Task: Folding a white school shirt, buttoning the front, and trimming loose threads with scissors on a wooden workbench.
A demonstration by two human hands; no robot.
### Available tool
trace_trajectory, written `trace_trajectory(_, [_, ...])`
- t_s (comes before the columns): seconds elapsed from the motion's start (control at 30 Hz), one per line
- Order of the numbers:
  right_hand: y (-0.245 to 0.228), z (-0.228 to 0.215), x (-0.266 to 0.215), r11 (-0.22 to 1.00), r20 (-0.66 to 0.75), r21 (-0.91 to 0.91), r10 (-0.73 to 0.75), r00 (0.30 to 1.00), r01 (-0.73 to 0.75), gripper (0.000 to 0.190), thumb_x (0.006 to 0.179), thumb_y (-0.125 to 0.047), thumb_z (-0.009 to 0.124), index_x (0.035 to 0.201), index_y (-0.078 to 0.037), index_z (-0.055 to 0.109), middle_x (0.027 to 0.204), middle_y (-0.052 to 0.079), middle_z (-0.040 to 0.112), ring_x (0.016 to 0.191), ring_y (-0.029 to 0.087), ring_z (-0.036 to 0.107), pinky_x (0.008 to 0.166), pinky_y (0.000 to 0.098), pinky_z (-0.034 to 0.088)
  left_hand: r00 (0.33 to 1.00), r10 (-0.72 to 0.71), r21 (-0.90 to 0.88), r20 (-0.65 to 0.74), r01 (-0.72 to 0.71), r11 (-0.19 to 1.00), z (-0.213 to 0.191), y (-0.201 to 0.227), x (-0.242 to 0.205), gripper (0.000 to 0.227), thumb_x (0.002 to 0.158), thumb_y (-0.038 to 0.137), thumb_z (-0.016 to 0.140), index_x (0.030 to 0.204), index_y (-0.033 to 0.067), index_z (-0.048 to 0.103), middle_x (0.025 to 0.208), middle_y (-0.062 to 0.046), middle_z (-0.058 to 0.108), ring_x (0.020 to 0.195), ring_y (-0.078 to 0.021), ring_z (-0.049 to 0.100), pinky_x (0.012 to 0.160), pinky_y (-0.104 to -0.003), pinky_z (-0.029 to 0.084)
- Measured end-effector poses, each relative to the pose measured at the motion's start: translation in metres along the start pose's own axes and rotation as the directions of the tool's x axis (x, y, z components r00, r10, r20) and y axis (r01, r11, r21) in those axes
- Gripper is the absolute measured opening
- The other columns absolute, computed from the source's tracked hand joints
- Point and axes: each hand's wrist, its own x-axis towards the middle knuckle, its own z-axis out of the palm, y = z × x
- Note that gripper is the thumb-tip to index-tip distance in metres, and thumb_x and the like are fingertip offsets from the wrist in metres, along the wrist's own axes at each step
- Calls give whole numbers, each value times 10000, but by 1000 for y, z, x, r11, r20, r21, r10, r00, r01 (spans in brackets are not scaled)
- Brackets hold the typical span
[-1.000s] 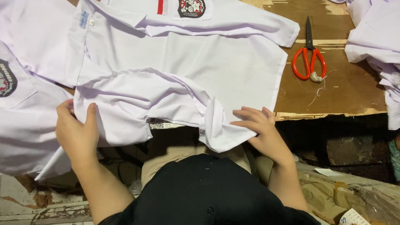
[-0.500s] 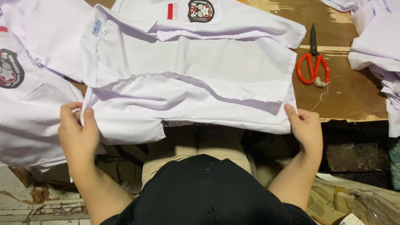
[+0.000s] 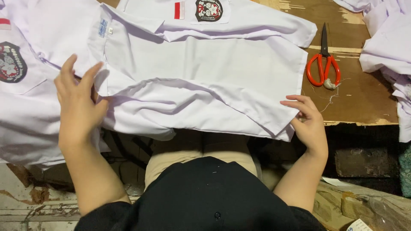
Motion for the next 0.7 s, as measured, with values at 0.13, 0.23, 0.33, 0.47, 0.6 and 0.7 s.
trace_trajectory(0.13, [33,-1,21,970,-85,241,-14,996,34,167,980,-140,646,1081,-24,713,1055,73,698,1032,167,634,881,296,496,978,-39,58,204,27,998,-1,-18,35,274,830,189,731,1103,165,740,1616,-127,461,1463,-438,197,1030,-627,219])
trace_trajectory(0.23, [36,1,40,925,-179,287,308,934,-250,297,884,-280,749,1099,-76,728,1006,35,723,942,168,662,713,358,577,993,72,-71,89,-66,995,4,-30,63,142,925,161,650,1046,135,719,1450,-58,648,1424,-396,362,1047,-543,187])
trace_trajectory(0.33, [16,2,54,869,-198,133,495,846,-477,319,1096,-419,613,958,-136,663,795,-49,626,725,93,515,648,274,386,997,56,-41,-54,-59,997,28,-46,97,442,1111,349,726,793,114,528,785,15,555,822,-247,530,1053,-454,274])
trace_trajectory(0.47, [24,0,58,869,-194,-129,450,872,-477,287,1012,-331,680,948,-115,501,784,19,474,732,183,452,691,362,379,987,158,217,-31,-147,965,73,-58,115,329,986,392,696,1019,73,624,966,-104,618,965,-366,544,916,-486,277])
trace_trajectory(0.6, [15,-14,38,818,-178,-145,531,828,-556,411,944,-345,721,1250,-91,614,946,116,672,876,236,632,810,416,503,990,129,104,-64,-122,987,33,-4,81,694,846,290,777,1430,39,498,1405,-228,414,1321,-411,336,1021,-594,227])
trace_trajectory(0.7, [17,-28,0,854,-94,-78,508,856,-515,253,1014,-276,714,1110,-50,652,672,87,669,640,203,647,787,350,465,972,7,-10,-234,-9,1000,7,1,23,639,947,225,803,1373,-101,455,1271,-279,452,1168,-439,413,1009,-520,339])
